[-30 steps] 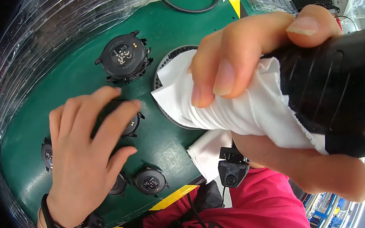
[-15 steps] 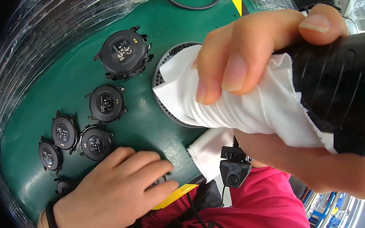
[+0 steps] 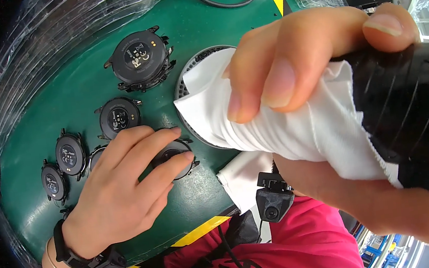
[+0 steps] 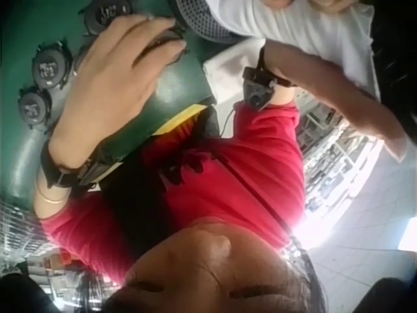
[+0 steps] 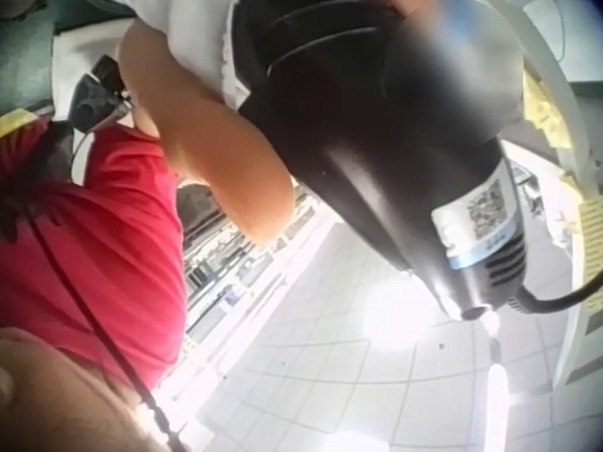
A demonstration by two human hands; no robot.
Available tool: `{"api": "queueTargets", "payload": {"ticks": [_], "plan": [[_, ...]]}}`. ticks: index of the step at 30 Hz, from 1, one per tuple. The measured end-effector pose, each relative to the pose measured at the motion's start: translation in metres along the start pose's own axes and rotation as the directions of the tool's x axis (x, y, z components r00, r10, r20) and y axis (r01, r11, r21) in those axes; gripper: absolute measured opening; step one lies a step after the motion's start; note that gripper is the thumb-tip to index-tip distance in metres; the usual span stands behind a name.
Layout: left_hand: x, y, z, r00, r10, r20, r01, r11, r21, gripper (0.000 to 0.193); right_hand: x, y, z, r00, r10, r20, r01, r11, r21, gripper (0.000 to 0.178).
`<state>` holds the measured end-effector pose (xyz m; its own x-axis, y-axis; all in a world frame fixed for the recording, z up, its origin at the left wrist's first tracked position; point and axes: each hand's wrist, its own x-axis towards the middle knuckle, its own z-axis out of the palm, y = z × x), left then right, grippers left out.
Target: The person picks up a screw with a power screwdriver and drives it into the back of a smartwatch, repeating this for several watches. They occasionally move finished watches aside and pick up new ones from the table or a plastic tray.
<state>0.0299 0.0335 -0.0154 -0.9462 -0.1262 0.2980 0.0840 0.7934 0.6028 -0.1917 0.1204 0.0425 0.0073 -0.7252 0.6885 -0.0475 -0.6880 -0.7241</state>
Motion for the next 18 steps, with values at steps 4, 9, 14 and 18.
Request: {"api": "queueTargets", "payload": {"ticks": [4,9,14,18], "plan": [[0.0,-0.002,0.001,1.0,0.001,-0.006,-0.001,1.0,-0.001,0.046,-0.005,-0.005,-0.014,1.0,-0.025,0.012,0.027,0.988,-0.149,0.099],[-0.002,-0.003,0.002,1.0,0.002,-0.022,-0.002,1.0,0.011,0.045,-0.007,-0.016,-0.02,0.998,-0.036,-0.048,0.025,0.979,-0.204,0.089],[-0.001,-0.002,0.004,1.0,-0.004,-0.025,0.004,1.0,0.011,0.042,-0.006,-0.034,-0.015,0.993,-0.019,-0.118,0.006,0.993,-0.114,0.08],[0.0,-0.002,0.005,0.999,0.0,-0.035,0.001,1.0,0.029,0.04,-0.005,-0.029,-0.002,0.993,0.026,-0.115,-0.033,0.998,-0.058,0.076]]}}
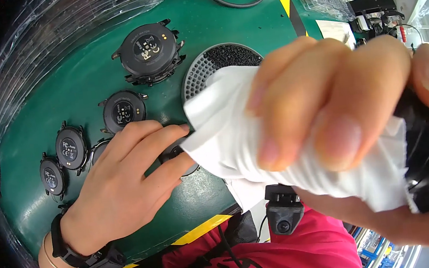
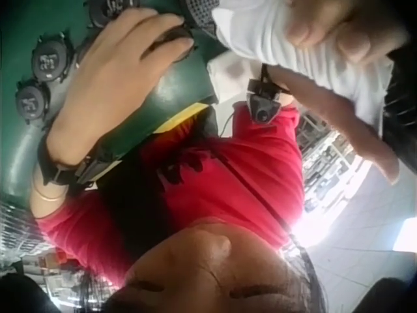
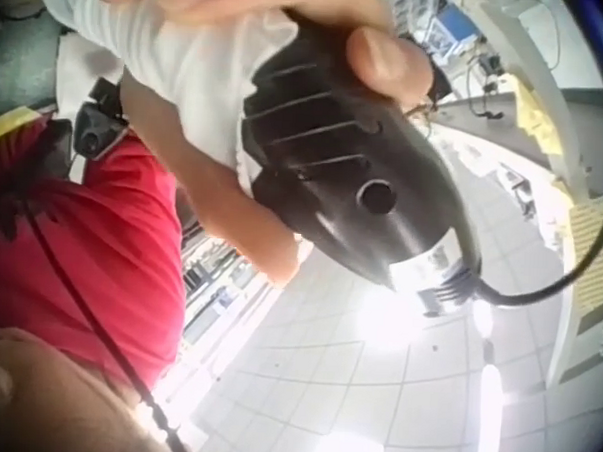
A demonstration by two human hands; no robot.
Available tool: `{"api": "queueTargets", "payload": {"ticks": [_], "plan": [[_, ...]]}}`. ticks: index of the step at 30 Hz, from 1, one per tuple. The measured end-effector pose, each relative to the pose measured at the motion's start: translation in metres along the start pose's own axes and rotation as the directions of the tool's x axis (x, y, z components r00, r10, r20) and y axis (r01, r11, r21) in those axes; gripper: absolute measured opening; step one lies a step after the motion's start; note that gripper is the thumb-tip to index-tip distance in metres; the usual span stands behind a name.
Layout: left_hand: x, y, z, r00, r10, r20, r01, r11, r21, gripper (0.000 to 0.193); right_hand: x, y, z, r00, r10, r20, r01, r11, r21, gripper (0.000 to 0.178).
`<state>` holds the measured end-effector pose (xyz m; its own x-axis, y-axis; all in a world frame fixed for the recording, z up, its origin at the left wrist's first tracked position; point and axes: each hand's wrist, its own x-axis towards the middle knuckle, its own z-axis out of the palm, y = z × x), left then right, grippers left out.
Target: The person picks up a screw with a power screwdriver and drives it into the back of a smartwatch, repeating this for several watches. They occasionally move finished watches aside and pick up new ones from the table or a plastic tray.
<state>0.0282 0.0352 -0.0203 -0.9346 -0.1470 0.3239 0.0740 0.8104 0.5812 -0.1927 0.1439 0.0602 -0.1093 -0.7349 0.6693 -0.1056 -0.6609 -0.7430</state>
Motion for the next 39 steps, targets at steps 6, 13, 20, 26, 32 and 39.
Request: {"api": "queueTargets", "payload": {"ticks": [6,13,20,26,32,39], "plan": [[0.0,0.001,-0.001,1.0,-0.012,-0.012,0.012,1.0,-0.028,0.037,0.001,0.012,0.022,0.998,0.062,0.016,-0.063,0.995,0.078,0.071],[0.005,0.0,-0.005,0.986,-0.14,-0.086,0.105,0.94,-0.324,0.033,-0.007,0.025,0.042,0.985,-0.037,-0.169,0.077,0.968,0.237,0.064],[-0.001,-0.002,-0.005,0.982,-0.104,-0.154,0.053,0.951,-0.303,0.029,0.0,0.026,0.04,0.983,0.024,-0.183,0.026,0.964,0.265,0.059],[0.002,-0.001,-0.002,0.985,-0.087,-0.152,0.034,0.947,-0.32,0.028,0.001,0.03,0.035,0.983,0.044,-0.178,0.014,0.949,0.314,0.06],[0.002,-0.001,0.0,0.982,-0.054,-0.181,-0.006,0.949,-0.314,0.03,0.003,0.016,0.019,0.989,0.114,-0.094,-0.091,0.971,0.221,0.061],[0.003,0.001,-0.002,0.983,-0.104,-0.154,0.048,0.943,-0.329,0.032,0.003,0.023,0.024,0.982,0.182,-0.056,-0.16,0.947,0.277,0.06]]}}
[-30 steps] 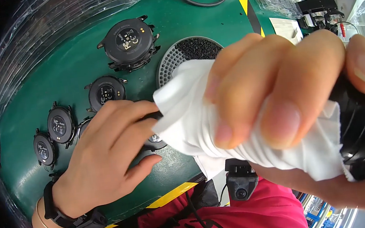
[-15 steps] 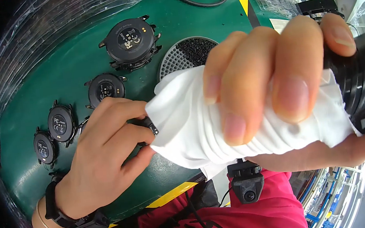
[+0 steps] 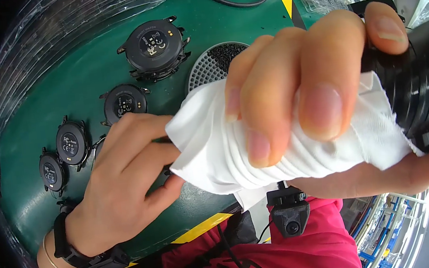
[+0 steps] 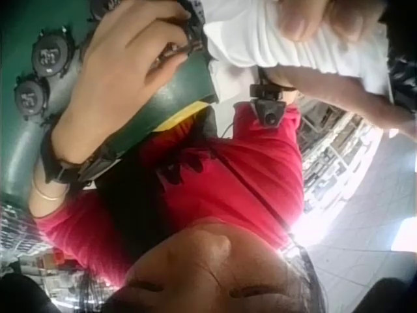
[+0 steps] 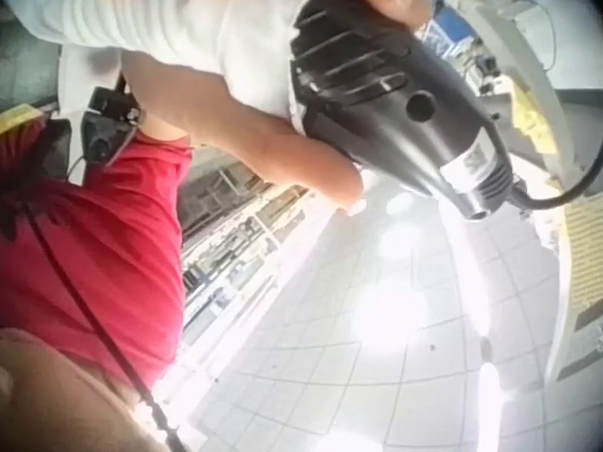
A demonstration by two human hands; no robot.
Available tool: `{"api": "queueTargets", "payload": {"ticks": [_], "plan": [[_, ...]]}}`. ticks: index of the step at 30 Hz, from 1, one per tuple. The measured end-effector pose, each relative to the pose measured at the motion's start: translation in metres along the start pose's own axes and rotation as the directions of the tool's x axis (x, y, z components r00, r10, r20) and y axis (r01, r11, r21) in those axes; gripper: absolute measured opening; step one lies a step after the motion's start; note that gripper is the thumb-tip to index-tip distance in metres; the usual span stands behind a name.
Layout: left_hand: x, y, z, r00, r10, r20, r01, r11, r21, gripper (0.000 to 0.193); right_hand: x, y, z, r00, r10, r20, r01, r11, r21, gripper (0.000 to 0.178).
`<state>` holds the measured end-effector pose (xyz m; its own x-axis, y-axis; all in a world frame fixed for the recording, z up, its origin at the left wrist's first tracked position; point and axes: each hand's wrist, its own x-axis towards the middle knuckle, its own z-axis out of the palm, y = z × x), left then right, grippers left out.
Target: The person picks up a screw with a power screwdriver and drives it into the back of a smartwatch, repeating this for several watches. They occasionally move finished watches aside and pick up new ones from the table or a plastic tray.
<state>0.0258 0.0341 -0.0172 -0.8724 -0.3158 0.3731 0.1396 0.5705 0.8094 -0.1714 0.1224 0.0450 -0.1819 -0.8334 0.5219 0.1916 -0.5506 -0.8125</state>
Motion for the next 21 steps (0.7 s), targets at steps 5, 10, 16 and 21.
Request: {"api": "queueTargets", "payload": {"ticks": [5,10,16,21], "plan": [[0.001,0.001,-0.003,1.0,-0.024,0.019,0.024,1.0,0.011,0.034,0.003,-0.014,-0.017,0.988,-0.017,-0.155,0.013,1.0,-0.026,0.06],[-0.001,-0.001,0.0,0.992,0.045,0.118,-0.066,0.983,0.173,0.035,0.014,-0.01,-0.032,0.966,0.112,-0.232,-0.071,0.982,0.177,0.056],[-0.003,-0.003,0.0,0.991,0.031,0.132,-0.056,0.981,0.188,0.034,0.017,-0.008,-0.079,0.953,0.231,-0.196,-0.119,0.88,0.459,0.06],[-0.003,-0.002,0.0,0.989,0.039,0.141,-0.066,0.979,0.195,0.034,0.018,-0.003,-0.078,0.954,0.214,-0.212,-0.12,0.915,0.386,0.057]]}}
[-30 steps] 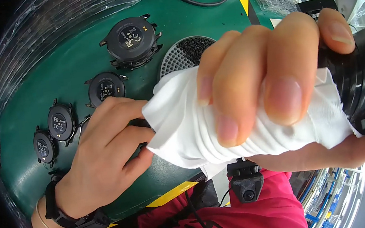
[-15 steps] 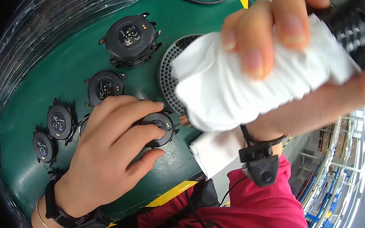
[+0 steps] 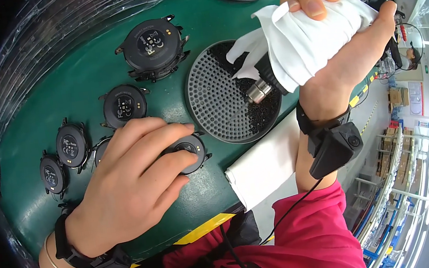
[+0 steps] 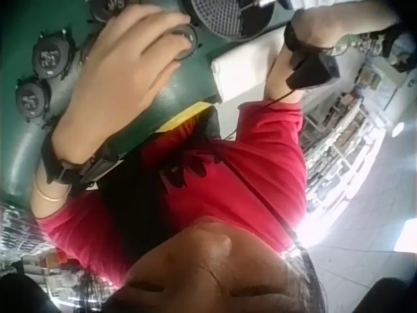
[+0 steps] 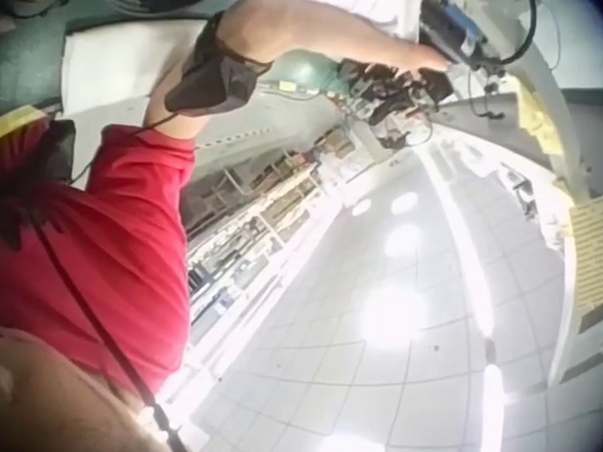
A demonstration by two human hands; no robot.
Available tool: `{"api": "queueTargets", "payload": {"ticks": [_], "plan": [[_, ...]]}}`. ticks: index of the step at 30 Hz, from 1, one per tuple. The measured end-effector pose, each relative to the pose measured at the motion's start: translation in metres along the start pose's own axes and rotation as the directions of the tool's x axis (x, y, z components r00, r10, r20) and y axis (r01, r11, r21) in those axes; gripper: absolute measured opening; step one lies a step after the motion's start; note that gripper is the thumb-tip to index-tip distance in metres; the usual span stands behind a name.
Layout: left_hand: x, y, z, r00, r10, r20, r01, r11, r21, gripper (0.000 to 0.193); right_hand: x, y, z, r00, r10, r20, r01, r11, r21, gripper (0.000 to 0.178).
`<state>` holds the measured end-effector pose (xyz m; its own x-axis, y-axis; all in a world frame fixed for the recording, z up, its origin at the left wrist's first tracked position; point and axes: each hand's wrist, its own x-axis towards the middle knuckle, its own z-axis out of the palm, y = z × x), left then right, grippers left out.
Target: The person picks up a screw with a power screwdriver and drives it into the back of a smartwatch, repeating this for several watches. They occasionally move finished watches aside and pick up new ones from the table or a plastic tray.
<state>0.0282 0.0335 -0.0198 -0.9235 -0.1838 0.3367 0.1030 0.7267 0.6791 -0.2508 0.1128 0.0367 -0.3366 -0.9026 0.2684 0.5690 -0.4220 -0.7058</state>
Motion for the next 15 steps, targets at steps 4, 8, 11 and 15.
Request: {"api": "queueTargets", "payload": {"ticks": [4,8,11,15], "plan": [[-0.0003,-0.0001,0.0004,1.0,0.006,0.011,-0.005,1.0,-0.003,0.034,-0.0005,0.0029,0.0099,0.995,-0.036,-0.093,0.035,0.999,-0.007,0.049],[-0.0012,-0.0007,0.0002,1.0,0.016,0.007,-0.016,1.0,0.002,0.033,-0.0006,0.003,0.0074,0.995,-0.032,-0.099,0.03,0.999,-0.023,0.049],[-0.0015,-0.0012,0.0005,1.0,0.021,0.01,-0.021,1.0,0.006,0.032,-0.0008,0.0028,0.0052,0.996,-0.037,-0.082,0.037,0.999,-0.002,0.049],[-0.0022,-0.0007,-0.0005,1.0,0.024,0.014,-0.024,1.0,0.018,0.032,-0.001,0.005,0.0053,0.996,-0.049,-0.07,0.049,0.999,-0.007,0.049]]}}
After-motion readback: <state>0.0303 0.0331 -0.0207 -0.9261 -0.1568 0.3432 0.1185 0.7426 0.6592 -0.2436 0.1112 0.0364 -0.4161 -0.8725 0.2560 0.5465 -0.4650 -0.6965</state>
